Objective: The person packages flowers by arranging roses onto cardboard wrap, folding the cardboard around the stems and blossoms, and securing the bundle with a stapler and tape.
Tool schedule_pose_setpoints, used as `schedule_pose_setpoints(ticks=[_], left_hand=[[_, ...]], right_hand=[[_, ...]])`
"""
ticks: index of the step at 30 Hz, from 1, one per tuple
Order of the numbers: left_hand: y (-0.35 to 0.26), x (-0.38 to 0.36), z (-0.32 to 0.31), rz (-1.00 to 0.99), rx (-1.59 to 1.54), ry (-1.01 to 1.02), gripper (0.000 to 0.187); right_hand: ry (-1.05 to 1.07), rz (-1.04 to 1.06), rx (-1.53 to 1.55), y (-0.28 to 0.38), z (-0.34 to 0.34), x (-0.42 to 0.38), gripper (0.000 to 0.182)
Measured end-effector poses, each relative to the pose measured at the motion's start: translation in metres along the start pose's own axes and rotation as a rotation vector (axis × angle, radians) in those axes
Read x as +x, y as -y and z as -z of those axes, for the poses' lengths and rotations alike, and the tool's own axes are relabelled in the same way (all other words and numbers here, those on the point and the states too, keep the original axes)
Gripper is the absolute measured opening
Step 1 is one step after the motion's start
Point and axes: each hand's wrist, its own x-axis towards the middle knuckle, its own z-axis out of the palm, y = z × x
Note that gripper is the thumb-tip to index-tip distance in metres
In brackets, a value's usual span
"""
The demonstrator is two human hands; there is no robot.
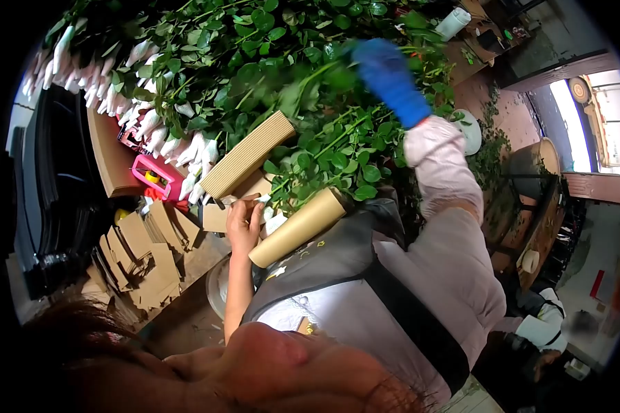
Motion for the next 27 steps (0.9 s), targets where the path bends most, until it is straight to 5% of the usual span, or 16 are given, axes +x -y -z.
schedule_pose_setpoints(ticks=[1, 2, 8, 11, 12, 16, 18, 23, 25, 27], left_hand=[[0.002, 0.000, -0.002, 0.006, -0.016, -0.008, 0.009], [0.009, -0.001, -0.006, -0.023, -0.036, -0.012, 0.010], [0.011, -0.002, -0.012, 0.131, -0.255, -0.031, 0.014], [0.017, -0.004, -0.010, 0.111, -0.194, 0.013, 0.022], [0.017, -0.005, -0.012, 0.116, -0.258, -0.017, 0.027], [0.021, -0.007, -0.016, 0.226, -0.365, -0.032, 0.051], [0.030, -0.011, -0.018, 0.338, -0.389, -0.004, 0.058], [0.026, -0.013, -0.019, 0.111, -0.323, -0.102, 0.077], [0.026, -0.012, -0.020, 0.033, -0.333, -0.132, 0.080], [0.024, -0.010, -0.022, -0.005, -0.365, -0.171, 0.078]], right_hand=[[-0.197, 0.051, 0.014, -0.024, 0.013, -0.010, 0.032], [-0.136, -0.113, 0.000, -0.026, 0.045, -0.012, 0.036], [0.032, -0.218, 0.082, -0.026, 0.090, -0.062, 0.047], [0.108, -0.538, 0.509, -0.028, 0.083, -0.078, 0.048], [0.203, -0.246, 0.348, -0.031, 0.077, -0.078, 0.044], [0.232, 0.132, 0.117, -0.004, 0.048, -0.069, 0.045], [0.311, 0.140, -0.080, 0.007, 0.039, -0.066, 0.043], [0.507, -0.103, -0.065, 0.019, 0.002, -0.076, 0.028], [0.571, -0.243, -0.037, 0.024, 0.002, -0.075, 0.050], [0.604, -0.312, -0.035, 0.019, 0.002, -0.075, 0.048]])
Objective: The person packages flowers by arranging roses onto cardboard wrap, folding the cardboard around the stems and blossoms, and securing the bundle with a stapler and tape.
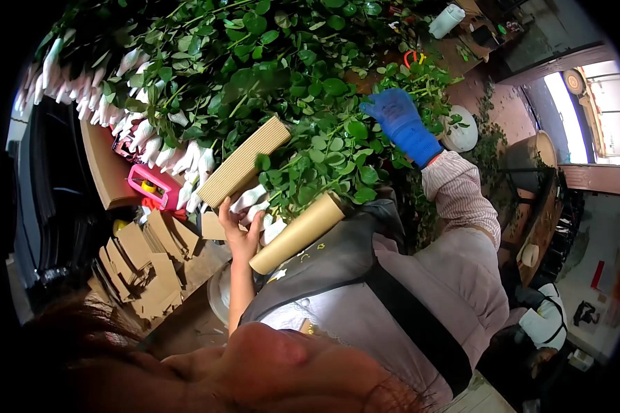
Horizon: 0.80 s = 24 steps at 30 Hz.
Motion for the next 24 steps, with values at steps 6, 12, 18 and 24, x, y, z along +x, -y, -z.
schedule_pose_setpoints(ticks=[6, 12, 18, 24], left_hand=[[-0.029, 0.017, 0.010, 0.067, 0.248, 0.143, 0.055], [-0.021, 0.015, 0.008, 0.035, 0.259, 0.148, 0.046], [-0.023, 0.013, 0.009, 0.125, 0.228, 0.173, 0.048], [-0.024, 0.015, 0.008, 0.102, 0.199, 0.144, 0.048]], right_hand=[[0.021, 0.374, -0.361, 0.009, 0.021, -0.001, 0.024], [-0.178, 0.401, 0.004, 0.071, 0.040, 0.077, 0.039], [-0.030, 0.242, -0.368, 0.126, -0.023, 0.180, 0.024], [-0.030, 0.145, -0.310, 0.115, -0.078, 0.191, 0.034]])
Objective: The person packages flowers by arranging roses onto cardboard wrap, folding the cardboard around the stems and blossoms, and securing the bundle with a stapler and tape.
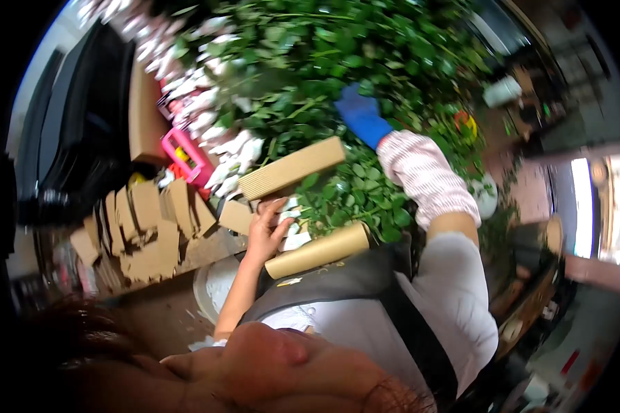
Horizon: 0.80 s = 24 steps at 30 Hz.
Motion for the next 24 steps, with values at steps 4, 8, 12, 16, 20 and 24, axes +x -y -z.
schedule_pose_setpoints(ticks=[4, 8, 12, 16, 20, 24], left_hand=[[-0.003, -0.001, 0.006, 0.062, -0.012, 0.057, 0.049], [-0.001, -0.003, 0.004, 0.036, 0.002, 0.018, 0.048], [-0.002, -0.002, 0.004, -0.002, 0.000, -0.005, 0.048], [0.000, -0.003, 0.002, 0.001, -0.012, -0.004, 0.048], [-0.001, -0.003, 0.002, -0.014, -0.015, -0.028, 0.047], [0.003, -0.001, 0.000, -0.002, -0.032, -0.016, 0.045]], right_hand=[[-0.340, 0.258, 0.190, -0.022, 0.059, -0.034, 0.029], [-0.393, 0.363, 0.238, -0.040, 0.038, -0.051, 0.036], [-0.147, 0.332, 0.176, -0.049, 0.062, -0.057, 0.034], [0.031, 0.344, -0.015, -0.050, 0.080, -0.063, 0.032], [-0.322, 0.388, 0.103, -0.077, 0.121, -0.073, 0.028], [-0.859, 0.179, 0.093, -0.171, 0.083, -0.089, 0.024]])
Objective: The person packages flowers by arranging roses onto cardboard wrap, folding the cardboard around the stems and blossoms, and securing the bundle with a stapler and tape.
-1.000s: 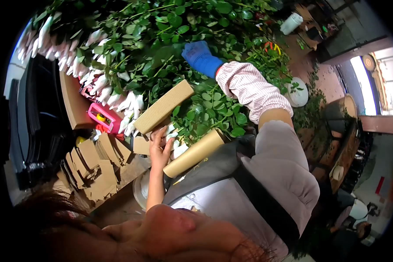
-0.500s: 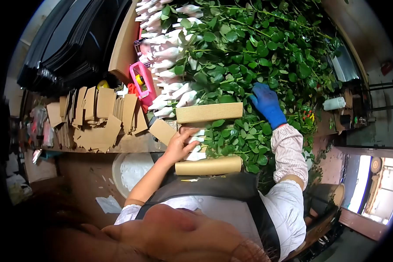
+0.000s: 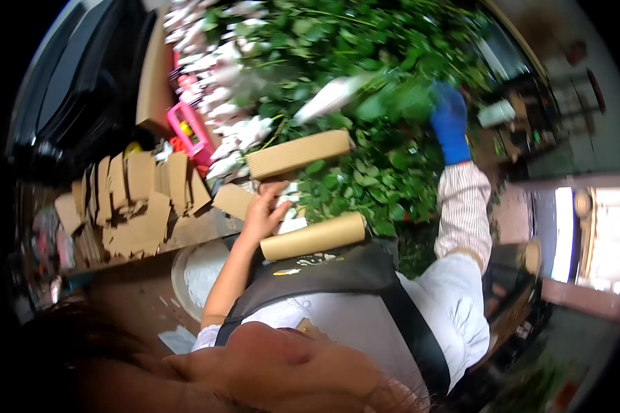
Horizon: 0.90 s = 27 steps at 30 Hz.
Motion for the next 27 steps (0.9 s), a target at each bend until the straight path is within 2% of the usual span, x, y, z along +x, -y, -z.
schedule_pose_setpoints(ticks=[1, 3, 4, 5, 7, 9, 10, 11, 12, 13, 14, 15, 16, 17, 18, 19, 21, 23, 24, 27], left_hand=[[0.004, 0.001, -0.001, -0.022, -0.001, 0.007, 0.045], [0.006, 0.001, -0.003, -0.026, -0.025, 0.000, 0.045], [0.005, 0.001, -0.002, -0.027, -0.011, 0.010, 0.046], [0.003, 0.001, -0.003, -0.028, -0.029, 0.010, 0.046], [0.001, 0.002, -0.002, -0.027, -0.027, 0.016, 0.047], [0.005, 0.002, -0.002, -0.056, 0.024, 0.014, 0.046], [0.006, 0.002, -0.002, -0.049, 0.036, 0.019, 0.045], [0.017, -0.001, -0.003, 0.044, 0.007, 0.050, 0.048], [0.028, -0.001, -0.007, 0.074, -0.033, 0.052, 0.049], [0.038, -0.001, -0.012, 0.103, -0.073, 0.053, 0.050], [0.012, 0.001, -0.003, 0.139, -0.116, 0.096, 0.050], [0.007, 0.001, -0.001, 0.398, -0.188, 0.132, 0.053], [-0.003, 0.000, -0.001, 0.396, -0.143, 0.107, 0.054], [-0.017, -0.002, -0.002, 0.392, -0.100, 0.080, 0.055], [-0.024, -0.002, -0.003, 0.388, -0.061, 0.046, 0.057], [0.014, -0.005, -0.011, 0.113, -0.002, -0.030, 0.060], [0.011, -0.005, -0.011, 0.186, -0.146, 0.018, 0.052], [0.053, -0.006, -0.014, -0.066, 0.070, -0.048, 0.063], [0.032, -0.002, -0.012, 0.108, 0.056, -0.033, 0.065], [0.040, -0.005, -0.013, 0.021, -0.041, -0.016, 0.065]], right_hand=[[-0.038, -0.202, 0.093, -0.017, 0.003, -0.007, 0.024], [-0.081, -0.675, 0.607, -0.013, 0.032, 0.009, 0.029], [0.000, -0.609, 0.179, -0.015, 0.044, 0.014, 0.030], [0.047, -0.501, 0.027, -0.007, 0.045, 0.009, 0.030], [-0.008, -0.376, 0.215, 0.026, 0.035, 0.008, 0.029], [0.055, 0.011, 0.334, 0.109, 0.074, 0.042, 0.035], [0.169, 0.166, 0.367, 0.144, 0.089, 0.057, 0.041], [0.446, 0.152, 0.294, 0.175, 0.092, 0.060, 0.043], [0.346, 0.332, 0.295, 0.191, 0.083, 0.054, 0.048], [0.231, 0.410, 0.298, 0.203, 0.080, 0.049, 0.052], [0.254, 0.431, 0.256, 0.206, 0.077, 0.050, 0.052], [0.277, 0.454, 0.216, 0.209, 0.075, 0.051, 0.053], [0.303, 0.475, 0.178, 0.210, 0.076, 0.049, 0.053], [0.374, 0.435, 0.183, 0.207, 0.074, 0.044, 0.044], [0.374, 0.405, 0.180, 0.202, 0.074, 0.040, 0.043], [0.375, 0.380, 0.178, 0.196, 0.075, 0.034, 0.042], [0.365, 0.318, 0.224, 0.185, 0.068, 0.011, 0.038], [0.557, 0.211, 0.180, 0.171, 0.041, -0.025, 0.036], [0.653, 0.150, 0.156, 0.165, 0.030, -0.045, 0.035], [0.607, 0.153, 0.097, 0.156, 0.010, -0.089, 0.034]])
